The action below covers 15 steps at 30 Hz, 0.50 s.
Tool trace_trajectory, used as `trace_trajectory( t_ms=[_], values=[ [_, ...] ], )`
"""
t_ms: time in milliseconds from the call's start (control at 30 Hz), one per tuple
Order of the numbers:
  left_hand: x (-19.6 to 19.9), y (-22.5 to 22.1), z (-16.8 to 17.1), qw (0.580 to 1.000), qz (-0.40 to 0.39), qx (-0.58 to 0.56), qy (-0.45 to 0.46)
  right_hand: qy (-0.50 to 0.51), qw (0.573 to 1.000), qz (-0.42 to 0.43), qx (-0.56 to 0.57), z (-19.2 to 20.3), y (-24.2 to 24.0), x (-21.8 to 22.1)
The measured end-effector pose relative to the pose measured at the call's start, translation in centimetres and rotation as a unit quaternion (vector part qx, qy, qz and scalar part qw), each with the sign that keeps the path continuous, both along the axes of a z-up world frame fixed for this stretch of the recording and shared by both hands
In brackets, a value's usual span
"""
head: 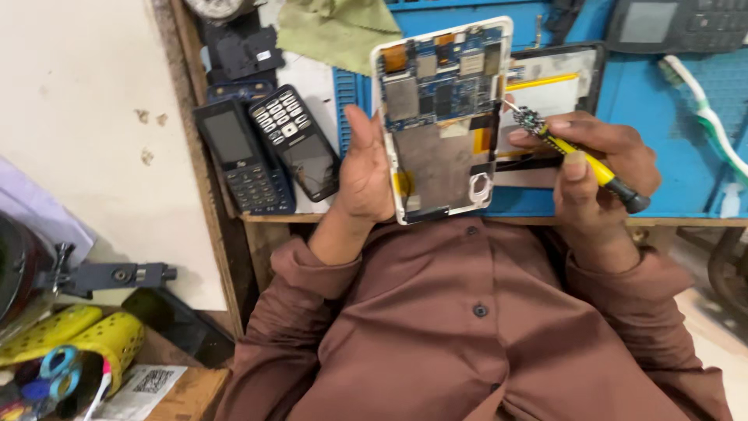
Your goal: The person is repairing a disassembled mobile phone. They use a soldering iron to work on the internal circuit board, focusing on specific connection points and components.
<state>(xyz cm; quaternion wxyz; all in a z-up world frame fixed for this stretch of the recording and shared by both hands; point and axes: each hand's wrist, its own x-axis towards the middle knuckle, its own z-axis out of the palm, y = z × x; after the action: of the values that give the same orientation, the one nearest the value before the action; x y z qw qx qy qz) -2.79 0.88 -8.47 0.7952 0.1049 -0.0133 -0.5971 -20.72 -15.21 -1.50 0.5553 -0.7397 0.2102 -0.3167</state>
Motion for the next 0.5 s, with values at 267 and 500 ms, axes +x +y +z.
trace_trajectory(
  t_ms=[267,500],
  values=[
    [-0.2,0.3,-1.4,0.999,0.003,0.021,-0.028,-0.033,0.999,0.002,0.007,-1.1,-0.3,0.0],
    [-0.1,0.4,-1.8,1.0,-0.001,-0.01,-0.011,-0.049,0.998,0.017,0.035,-1.9,-0.2,-0.6]
  ],
)
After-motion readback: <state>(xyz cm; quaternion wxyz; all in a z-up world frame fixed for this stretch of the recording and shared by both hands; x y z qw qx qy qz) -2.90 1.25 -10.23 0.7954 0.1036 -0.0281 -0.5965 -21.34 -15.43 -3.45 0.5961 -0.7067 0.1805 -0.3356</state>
